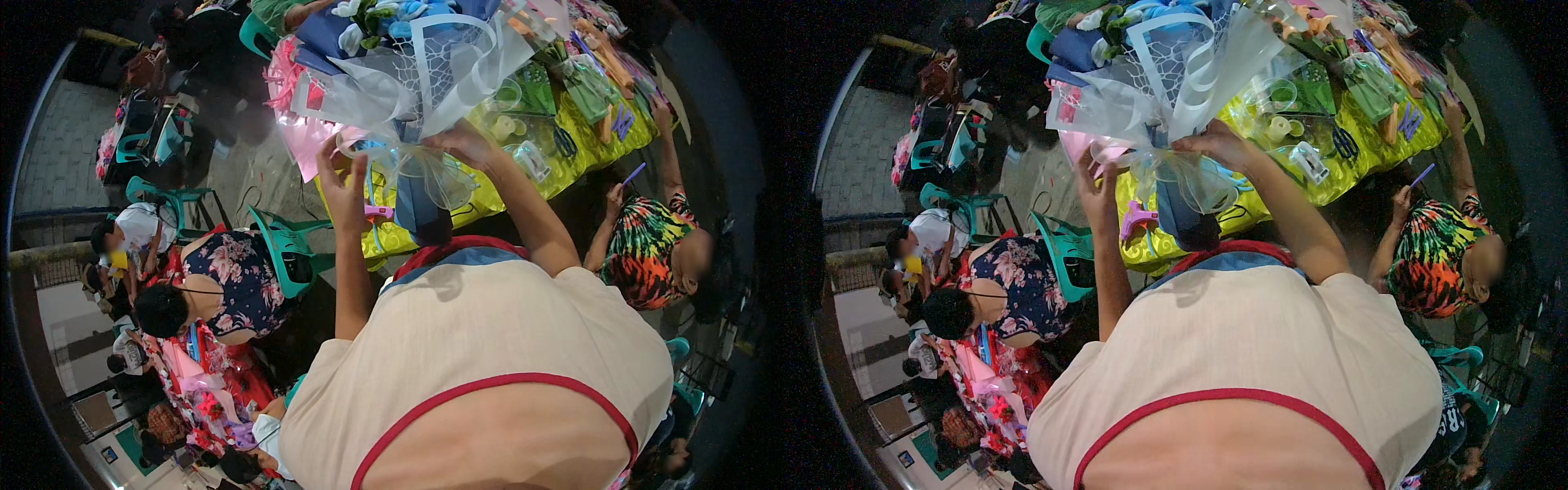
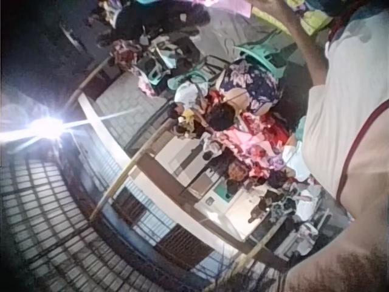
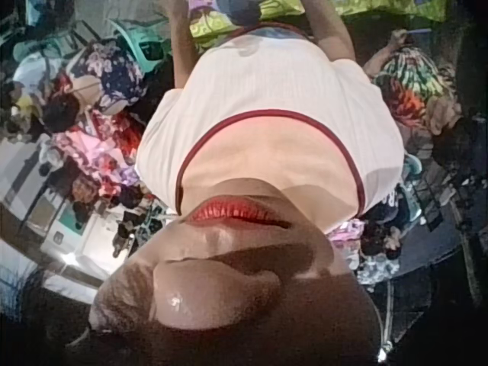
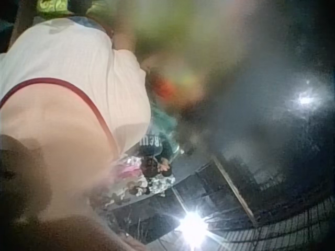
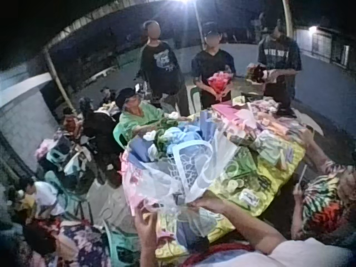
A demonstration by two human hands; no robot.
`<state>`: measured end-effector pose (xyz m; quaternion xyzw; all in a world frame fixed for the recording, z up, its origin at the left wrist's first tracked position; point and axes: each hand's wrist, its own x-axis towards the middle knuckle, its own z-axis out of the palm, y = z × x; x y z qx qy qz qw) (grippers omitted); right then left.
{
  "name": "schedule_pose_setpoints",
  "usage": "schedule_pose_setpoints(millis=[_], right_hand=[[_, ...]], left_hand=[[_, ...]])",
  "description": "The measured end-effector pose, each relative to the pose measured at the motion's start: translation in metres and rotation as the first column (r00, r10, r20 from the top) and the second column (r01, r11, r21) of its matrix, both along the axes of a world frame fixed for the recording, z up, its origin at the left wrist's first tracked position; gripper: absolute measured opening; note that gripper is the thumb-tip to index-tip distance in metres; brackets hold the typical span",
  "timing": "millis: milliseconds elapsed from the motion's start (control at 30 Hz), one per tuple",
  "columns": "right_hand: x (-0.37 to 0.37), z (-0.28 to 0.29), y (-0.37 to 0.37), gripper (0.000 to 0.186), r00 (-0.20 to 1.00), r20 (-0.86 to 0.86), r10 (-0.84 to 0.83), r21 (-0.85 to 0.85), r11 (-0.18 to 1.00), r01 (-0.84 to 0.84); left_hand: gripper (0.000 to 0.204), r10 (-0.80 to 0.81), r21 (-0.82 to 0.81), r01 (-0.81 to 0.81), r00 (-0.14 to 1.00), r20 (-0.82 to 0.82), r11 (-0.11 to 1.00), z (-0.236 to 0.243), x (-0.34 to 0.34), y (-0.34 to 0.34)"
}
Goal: The person assembles a bouquet of fabric flowers by arranging them within layers of decorative mesh and plastic wrap, securing the base with tape and ribbon.
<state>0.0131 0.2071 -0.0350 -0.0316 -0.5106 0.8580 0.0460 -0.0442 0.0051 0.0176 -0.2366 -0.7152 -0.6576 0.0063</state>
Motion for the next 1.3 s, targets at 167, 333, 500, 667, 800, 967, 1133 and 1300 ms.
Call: schedule_pose_setpoints(millis=[167,333,500,667,800,967,1133,1300], right_hand=[[-0.004,-0.005,-0.008,0.047,1.000,-0.016,-0.024,0.057,0.998,0.025],[0.003,0.003,-0.007,0.046,0.998,0.052,0.039,0.262,0.964,-0.051],[0.003,-0.027,-0.002,0.046,0.998,-0.050,0.034,0.405,0.914,-0.011],[0.001,-0.028,-0.027,0.049,0.990,-0.120,-0.073,0.352,0.929,0.111],[0.015,-0.014,-0.023,0.050,0.995,-0.094,0.044,0.316,0.949,-0.012],[0.024,-0.027,-0.017,0.044,0.996,0.069,-0.051,0.106,0.993,0.044],[0.033,-0.024,-0.021,0.018,0.957,0.143,-0.252,0.491,0.857,0.153],[0.038,-0.046,-0.012,0.034,0.963,0.206,-0.176,0.647,0.763,0.001]], left_hand=[[0.035,-0.189,0.092,0.169,0.934,0.303,0.981,-0.016,-0.012,-0.009],[0.035,-0.023,0.168,-0.054,0.906,0.423,0.984,-0.031,-0.021,-0.027],[0.056,-0.193,0.462,-0.027,0.886,0.422,0.887,-0.036,-0.006,-0.026],[0.043,0.154,0.029,-0.153,0.987,-0.041,0.988,-0.032,0.018,-0.022],[0.032,0.180,0.078,-0.174,0.980,-0.084,0.982,-0.016,0.029,0.000],[0.014,0.093,0.198,-0.121,0.985,0.144,0.973,-0.031,0.012,-0.022],[0.036,-0.070,0.417,-0.134,0.896,0.439,0.899,-0.020,0.011,-0.043],[0.030,-0.212,0.095,0.190,0.856,0.471,0.977,-0.079,0.005,-0.033]])
